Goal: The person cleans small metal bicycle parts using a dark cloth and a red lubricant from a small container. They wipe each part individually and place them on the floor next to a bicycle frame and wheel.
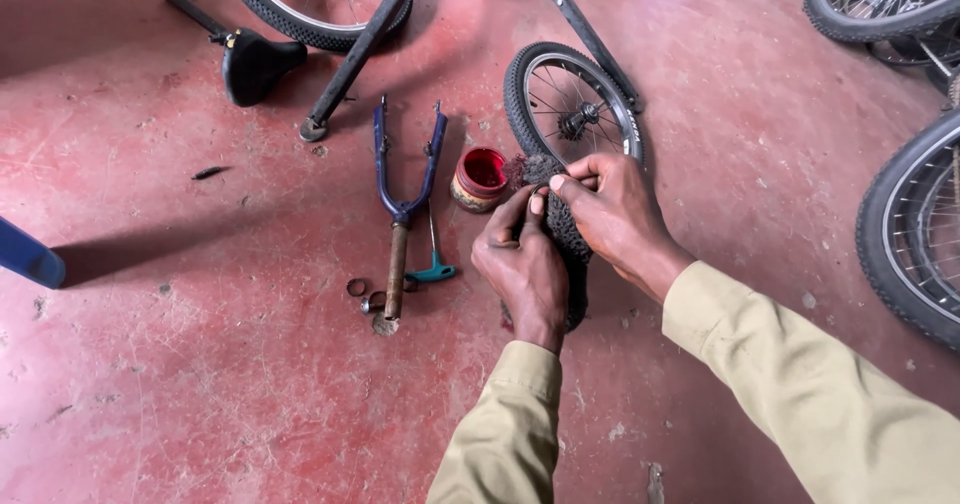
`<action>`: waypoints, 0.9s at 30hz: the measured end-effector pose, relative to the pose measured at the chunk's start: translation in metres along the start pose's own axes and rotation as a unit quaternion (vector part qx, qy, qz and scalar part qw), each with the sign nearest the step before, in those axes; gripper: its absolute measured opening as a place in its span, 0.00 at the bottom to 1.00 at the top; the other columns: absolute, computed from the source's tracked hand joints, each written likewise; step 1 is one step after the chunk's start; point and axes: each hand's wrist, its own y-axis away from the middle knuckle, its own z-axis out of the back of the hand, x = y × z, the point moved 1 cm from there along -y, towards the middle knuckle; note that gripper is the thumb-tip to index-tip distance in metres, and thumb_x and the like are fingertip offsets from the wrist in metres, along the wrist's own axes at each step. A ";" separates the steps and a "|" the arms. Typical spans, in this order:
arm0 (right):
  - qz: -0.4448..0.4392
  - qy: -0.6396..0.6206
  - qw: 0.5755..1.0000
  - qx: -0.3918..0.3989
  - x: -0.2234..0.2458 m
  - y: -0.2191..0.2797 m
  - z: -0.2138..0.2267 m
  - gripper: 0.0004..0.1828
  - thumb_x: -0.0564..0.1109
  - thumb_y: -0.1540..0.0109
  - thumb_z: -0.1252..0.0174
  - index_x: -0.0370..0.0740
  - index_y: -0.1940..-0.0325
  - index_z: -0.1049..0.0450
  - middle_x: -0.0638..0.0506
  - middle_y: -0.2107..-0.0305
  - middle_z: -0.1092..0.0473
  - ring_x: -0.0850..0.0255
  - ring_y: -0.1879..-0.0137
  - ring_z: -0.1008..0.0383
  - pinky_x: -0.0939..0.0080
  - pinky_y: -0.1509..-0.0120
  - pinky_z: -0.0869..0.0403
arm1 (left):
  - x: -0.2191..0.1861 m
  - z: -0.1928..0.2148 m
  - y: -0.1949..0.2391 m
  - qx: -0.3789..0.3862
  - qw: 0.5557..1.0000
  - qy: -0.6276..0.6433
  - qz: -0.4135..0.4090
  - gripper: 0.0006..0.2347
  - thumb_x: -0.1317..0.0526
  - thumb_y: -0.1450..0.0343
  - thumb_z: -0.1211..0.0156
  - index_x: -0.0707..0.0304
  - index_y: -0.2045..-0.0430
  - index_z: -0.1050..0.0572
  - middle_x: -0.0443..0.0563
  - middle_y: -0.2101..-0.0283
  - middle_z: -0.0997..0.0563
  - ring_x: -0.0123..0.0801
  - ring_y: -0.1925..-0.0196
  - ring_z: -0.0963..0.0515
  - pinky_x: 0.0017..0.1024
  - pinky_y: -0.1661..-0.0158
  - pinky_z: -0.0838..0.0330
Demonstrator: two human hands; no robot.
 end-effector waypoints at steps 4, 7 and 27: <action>-0.017 0.001 1.000 -0.018 -0.005 -0.004 -0.003 0.10 0.41 0.47 0.41 0.30 0.66 0.26 0.52 0.83 0.34 0.70 0.77 0.36 0.68 0.77 0.37 | 0.003 -0.006 0.002 -0.014 0.999 0.036 -0.013 0.07 0.69 0.38 0.42 0.56 0.74 0.18 0.51 0.75 0.19 0.27 0.67 0.22 0.28 0.59 0.28; -0.066 -0.043 0.997 -0.027 -0.001 -0.003 -0.008 0.12 0.43 0.48 0.38 0.36 0.63 0.23 0.56 0.81 0.36 0.70 0.73 0.37 0.67 0.70 0.37 | 0.006 -0.006 -0.001 0.000 0.993 0.120 0.006 0.07 0.71 0.36 0.44 0.61 0.72 0.19 0.49 0.75 0.21 0.23 0.68 0.28 0.26 0.63 0.28; 0.177 0.202 0.962 -0.056 -0.010 -0.008 0.027 0.11 0.43 0.45 0.37 0.46 0.58 0.22 0.55 0.73 0.32 0.63 0.72 0.28 0.67 0.72 0.27 | 0.047 -0.014 -0.028 0.144 0.976 0.117 0.115 0.07 0.69 0.33 0.43 0.73 0.65 0.23 0.56 0.75 0.25 0.28 0.76 0.27 0.22 0.78 0.26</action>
